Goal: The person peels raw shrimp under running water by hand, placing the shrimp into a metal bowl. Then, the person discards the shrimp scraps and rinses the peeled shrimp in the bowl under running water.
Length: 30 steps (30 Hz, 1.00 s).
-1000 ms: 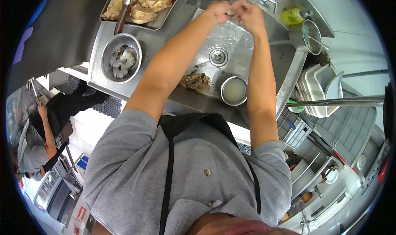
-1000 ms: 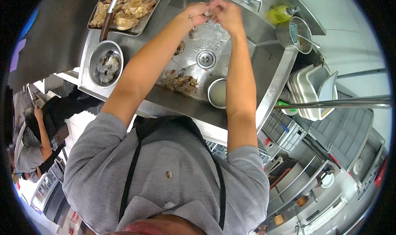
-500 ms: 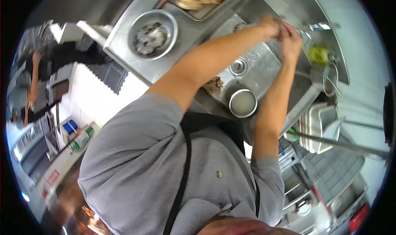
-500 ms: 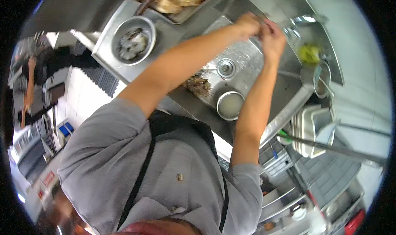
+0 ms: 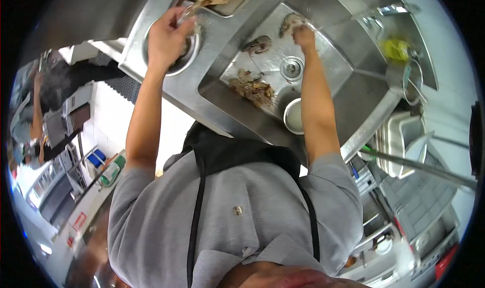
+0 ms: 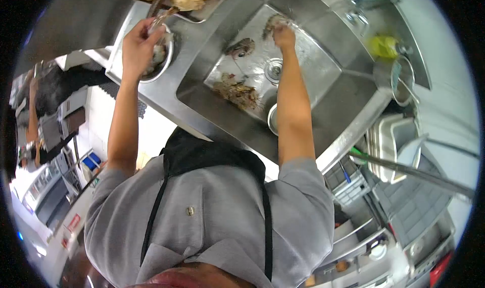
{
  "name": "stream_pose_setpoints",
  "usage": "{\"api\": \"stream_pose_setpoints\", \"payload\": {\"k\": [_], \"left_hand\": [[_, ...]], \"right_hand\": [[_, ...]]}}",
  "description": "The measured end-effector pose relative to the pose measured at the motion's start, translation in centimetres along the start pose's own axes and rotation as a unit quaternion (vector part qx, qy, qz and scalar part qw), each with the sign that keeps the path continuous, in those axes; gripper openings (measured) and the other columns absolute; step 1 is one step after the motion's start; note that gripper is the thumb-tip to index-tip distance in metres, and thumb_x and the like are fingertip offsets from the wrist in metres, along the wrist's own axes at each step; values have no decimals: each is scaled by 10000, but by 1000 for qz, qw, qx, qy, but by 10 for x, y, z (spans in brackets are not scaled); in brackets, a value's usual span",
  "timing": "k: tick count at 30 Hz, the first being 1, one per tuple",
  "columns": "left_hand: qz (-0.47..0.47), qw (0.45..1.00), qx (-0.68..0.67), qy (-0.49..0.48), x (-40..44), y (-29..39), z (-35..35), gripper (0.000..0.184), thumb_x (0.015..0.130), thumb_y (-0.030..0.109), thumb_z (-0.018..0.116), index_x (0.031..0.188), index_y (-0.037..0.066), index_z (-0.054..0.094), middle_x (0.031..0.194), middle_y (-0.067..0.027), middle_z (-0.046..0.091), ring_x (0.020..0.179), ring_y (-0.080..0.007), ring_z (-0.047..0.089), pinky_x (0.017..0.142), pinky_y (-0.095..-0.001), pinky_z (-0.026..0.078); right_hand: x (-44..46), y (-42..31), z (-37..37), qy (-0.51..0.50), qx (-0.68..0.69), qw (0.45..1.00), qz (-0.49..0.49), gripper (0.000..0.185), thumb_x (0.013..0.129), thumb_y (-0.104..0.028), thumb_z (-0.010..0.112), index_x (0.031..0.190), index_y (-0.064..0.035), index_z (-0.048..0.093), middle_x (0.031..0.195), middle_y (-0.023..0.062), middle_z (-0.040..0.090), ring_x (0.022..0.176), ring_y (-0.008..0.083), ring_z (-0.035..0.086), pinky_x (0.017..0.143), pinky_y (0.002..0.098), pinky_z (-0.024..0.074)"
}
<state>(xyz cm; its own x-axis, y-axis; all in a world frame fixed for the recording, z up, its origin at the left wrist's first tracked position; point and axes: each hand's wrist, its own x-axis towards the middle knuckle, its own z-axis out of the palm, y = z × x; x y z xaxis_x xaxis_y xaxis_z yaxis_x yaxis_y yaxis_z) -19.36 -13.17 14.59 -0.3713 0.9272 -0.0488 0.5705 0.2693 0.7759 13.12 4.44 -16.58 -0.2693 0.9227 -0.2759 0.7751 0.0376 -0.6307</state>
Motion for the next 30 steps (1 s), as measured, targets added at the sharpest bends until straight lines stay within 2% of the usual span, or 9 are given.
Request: {"api": "stream_pose_setpoints", "payload": {"k": [2, 4, 5, 6, 9, 11, 15, 17, 30], "left_hand": [[-58, 998, -39, 5, -9, -46, -24, 306, 826, 156, 659, 1089, 4, 624, 760, -66, 630, 636, -92, 547, 581, -237, 449], [85, 973, 185, 112, -24, -93, -35, 469, 792, 177, 638, 1206, -15, 531, 1039, -237, 590, 992, -344, 570, 871, -408, 461], [71, 970, 195, 130, -34, -70, -42, 513, 755, 169, 665, 1213, -7, 517, 1119, -248, 542, 1080, -380, 505, 938, -434, 414], [89, 967, 185, 148, -40, -61, -47, 508, 737, 133, 672, 1202, -2, 518, 1102, -234, 541, 1050, -381, 521, 928, -429, 425], [92, 974, 143, 153, -50, -24, -55, 431, 781, 115, 663, 1177, 15, 527, 995, -182, 539, 976, -348, 547, 841, -396, 457], [129, 973, 105, 157, -59, -14, -58, 415, 795, 118, 654, 1178, 24, 525, 976, -167, 533, 913, -339, 563, 778, -392, 473], [164, 979, 76, 92, -70, -4, -54, 414, 803, 117, 644, 1185, 18, 519, 971, -167, 540, 884, -335, 578, 769, -386, 480], [176, 980, 68, 64, -77, 3, -52, 410, 805, 123, 642, 1181, 11, 522, 966, -169, 545, 885, -335, 582, 765, -387, 485], [229, 944, -174, -161, -36, 31, 102, 287, 833, 201, 630, 1049, 20, 582, 920, -147, 623, 809, -253, 622, 682, -371, 491]], "right_hand": [[10, 55, 100, 88, -184, 955, -215, 296, 858, -255, 512, 731, -13, 625, 807, 180, 653, 761, 342, 626, 695, 450, 491], [-11, -1, 126, -88, -122, 988, -25, 432, 859, -304, 549, 1192, -29, 566, 1273, 180, 527, 1167, 302, 505, 944, 442, 393], [7, 40, 179, -29, -198, 931, -304, 470, 832, -372, 589, 1204, -86, 575, 1205, 177, 570, 1121, 315, 532, 925, 432, 408], [-4, -10, 145, -163, -232, 934, -216, 457, 825, -391, 594, 1213, -148, 579, 1160, 166, 593, 1103, 313, 538, 942, 450, 390], [-9, 5, 156, -6, -370, 890, -267, 505, 803, -396, 610, 1127, -13, 555, 1044, 204, 627, 1002, 384, 579, 828, 445, 468], [-18, -23, 134, -146, -129, 979, -66, 495, 780, -314, 620, 1087, 50, 484, 1042, 263, 609, 1046, 423, 556, 880, 489, 445], [-6, -9, 104, -179, 69, 978, -87, 554, 718, -291, 643, 1157, 29, 537, 953, 256, 644, 895, 382, 625, 780, 433, 482], [48, 64, 113, -93, 152, 979, -100, 318, 703, -211, 674, 873, 57, 669, 777, 162, 664, 737, 251, 626, 701, 371, 498], [-60, -101, -129, 300, -84, 950, -6, 400, 752, -268, 603, 1034, 15, 599, 935, 233, 650, 868, 418, 620, 772, 480, 473]]}}
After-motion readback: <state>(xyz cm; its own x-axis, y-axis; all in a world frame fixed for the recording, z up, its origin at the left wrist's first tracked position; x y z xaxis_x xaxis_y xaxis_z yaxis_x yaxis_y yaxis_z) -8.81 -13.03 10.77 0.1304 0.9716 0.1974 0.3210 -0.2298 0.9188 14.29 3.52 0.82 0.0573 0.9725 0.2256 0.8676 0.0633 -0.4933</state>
